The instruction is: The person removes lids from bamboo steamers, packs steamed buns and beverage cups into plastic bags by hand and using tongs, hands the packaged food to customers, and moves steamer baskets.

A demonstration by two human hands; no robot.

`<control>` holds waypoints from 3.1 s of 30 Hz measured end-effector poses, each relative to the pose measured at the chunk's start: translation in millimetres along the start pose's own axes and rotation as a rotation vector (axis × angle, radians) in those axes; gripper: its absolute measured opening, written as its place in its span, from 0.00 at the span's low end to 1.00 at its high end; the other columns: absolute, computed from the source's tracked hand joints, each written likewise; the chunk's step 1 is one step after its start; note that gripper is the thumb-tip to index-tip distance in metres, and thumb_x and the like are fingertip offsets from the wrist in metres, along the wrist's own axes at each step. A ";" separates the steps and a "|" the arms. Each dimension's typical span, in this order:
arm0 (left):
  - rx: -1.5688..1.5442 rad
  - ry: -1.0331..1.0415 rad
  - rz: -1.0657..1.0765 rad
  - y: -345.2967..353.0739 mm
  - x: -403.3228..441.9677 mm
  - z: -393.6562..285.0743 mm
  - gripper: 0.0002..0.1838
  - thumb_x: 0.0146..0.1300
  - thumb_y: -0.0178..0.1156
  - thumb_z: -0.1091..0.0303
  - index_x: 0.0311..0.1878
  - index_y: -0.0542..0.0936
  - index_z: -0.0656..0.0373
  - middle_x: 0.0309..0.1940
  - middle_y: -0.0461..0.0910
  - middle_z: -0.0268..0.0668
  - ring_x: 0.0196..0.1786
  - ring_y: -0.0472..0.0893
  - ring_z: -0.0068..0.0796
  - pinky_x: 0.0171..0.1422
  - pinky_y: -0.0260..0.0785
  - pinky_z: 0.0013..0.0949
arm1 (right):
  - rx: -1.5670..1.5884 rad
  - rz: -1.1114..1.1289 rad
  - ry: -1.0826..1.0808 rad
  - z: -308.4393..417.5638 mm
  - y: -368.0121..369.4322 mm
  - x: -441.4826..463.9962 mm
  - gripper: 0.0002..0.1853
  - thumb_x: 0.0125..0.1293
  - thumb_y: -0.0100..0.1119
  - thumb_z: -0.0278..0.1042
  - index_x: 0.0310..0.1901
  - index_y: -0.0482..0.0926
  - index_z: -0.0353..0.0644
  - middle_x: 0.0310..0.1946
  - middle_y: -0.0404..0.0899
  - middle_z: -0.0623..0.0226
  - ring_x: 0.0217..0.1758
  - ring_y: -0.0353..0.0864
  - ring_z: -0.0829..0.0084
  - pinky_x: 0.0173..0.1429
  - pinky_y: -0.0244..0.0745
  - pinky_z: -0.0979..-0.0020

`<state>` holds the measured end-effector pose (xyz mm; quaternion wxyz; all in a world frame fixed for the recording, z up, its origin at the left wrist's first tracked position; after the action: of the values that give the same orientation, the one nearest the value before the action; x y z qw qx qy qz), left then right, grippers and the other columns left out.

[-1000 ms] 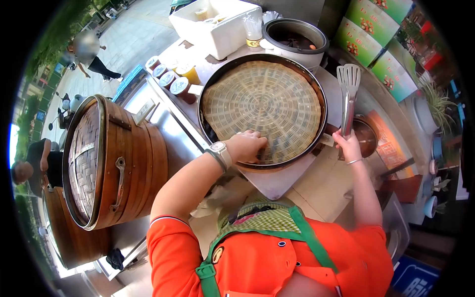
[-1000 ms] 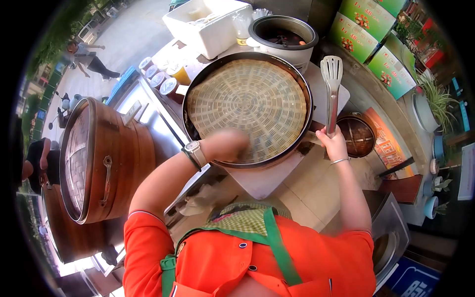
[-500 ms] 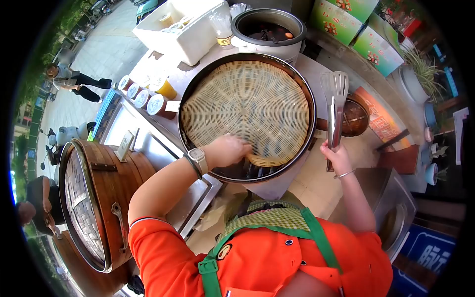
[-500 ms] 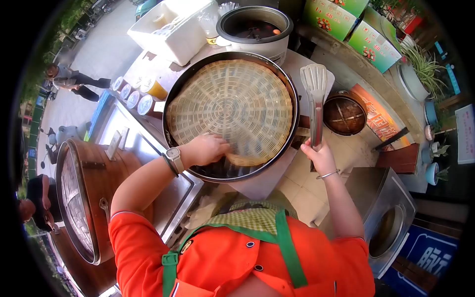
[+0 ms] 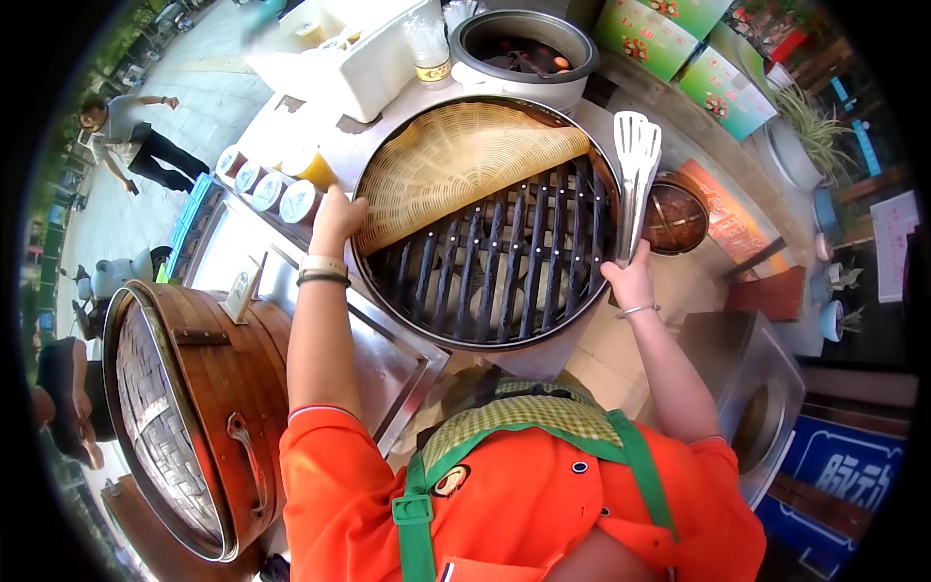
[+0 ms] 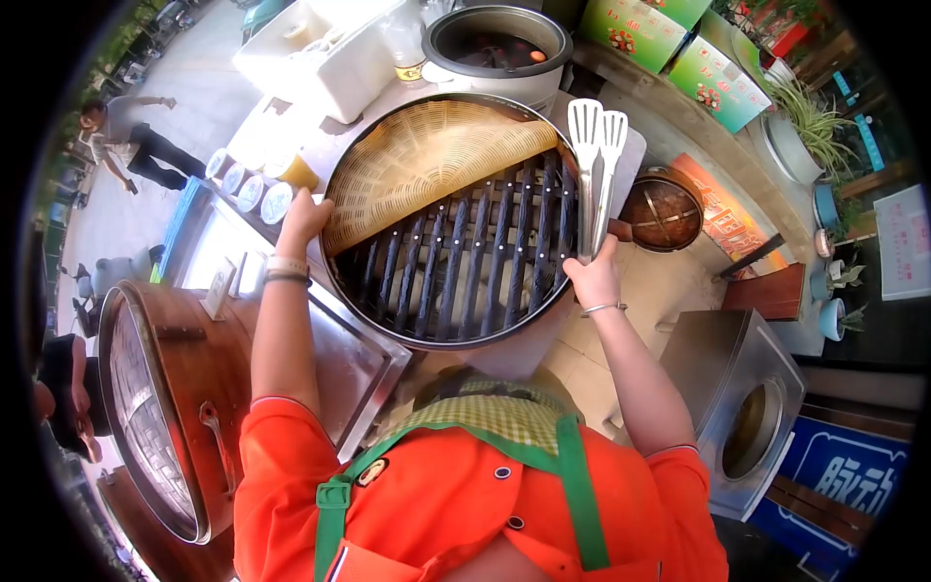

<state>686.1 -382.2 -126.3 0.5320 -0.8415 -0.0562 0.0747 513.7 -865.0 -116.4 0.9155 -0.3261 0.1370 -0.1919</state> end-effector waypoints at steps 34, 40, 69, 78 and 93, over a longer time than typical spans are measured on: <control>-0.502 -0.846 -0.415 -122.8 -815.8 50.4 0.23 0.47 0.53 0.66 0.48 0.70 0.67 0.37 0.78 0.49 0.42 0.78 0.42 0.47 0.68 0.35 | 0.311 0.987 -0.753 80.8 -52.5 -300.1 0.37 0.46 0.47 0.15 0.63 0.52 0.33 0.51 0.67 0.62 0.48 0.71 0.72 0.51 0.67 0.75; -0.567 -1.091 -0.702 -146.6 -1092.0 140.3 0.22 0.48 0.51 0.64 0.46 0.72 0.67 0.39 0.77 0.52 0.46 0.76 0.47 0.51 0.67 0.39 | 0.163 1.298 -0.946 107.4 47.6 -588.5 0.34 0.44 0.50 0.19 0.59 0.58 0.35 0.41 0.71 0.66 0.35 0.71 0.78 0.41 0.69 0.78; -0.199 -1.602 -1.612 -328.9 -1926.5 493.1 0.20 0.46 0.53 0.70 0.45 0.73 0.70 0.33 0.79 0.44 0.36 0.78 0.31 0.44 0.69 0.30 | 0.150 2.183 -1.422 155.5 231.6 -1792.9 0.22 0.41 0.54 0.26 0.43 0.64 0.39 0.19 0.63 0.73 0.22 0.64 0.79 0.28 0.63 0.75; -0.047 -1.611 -1.398 -492.6 -2098.1 725.9 0.19 0.46 0.53 0.64 0.38 0.74 0.71 0.27 0.77 0.49 0.32 0.78 0.38 0.39 0.68 0.36 | 0.283 2.220 -1.317 218.7 327.9 -2058.9 0.22 0.45 0.52 0.24 0.45 0.63 0.39 0.17 0.62 0.77 0.19 0.61 0.84 0.24 0.60 0.80; 0.323 -1.851 -1.445 -711.6 -2465.7 930.1 0.20 0.45 0.55 0.61 0.32 0.76 0.73 0.30 0.78 0.54 0.36 0.78 0.44 0.43 0.68 0.37 | 0.605 2.432 -1.354 284.9 346.8 -2623.1 0.17 0.49 0.52 0.22 0.44 0.67 0.37 0.23 0.67 0.72 0.25 0.66 0.82 0.30 0.63 0.81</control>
<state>-1919.9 317.7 286.2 0.3079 -0.1637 -0.8720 0.3436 -1619.8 693.5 201.6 0.4287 0.1703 -0.1754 0.8698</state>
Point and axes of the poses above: each hand's wrist, its own x-axis towards the middle knuckle, its own y-axis out of the palm, z = x × y, the point moved 10 cm from there along x, towards the middle knuckle
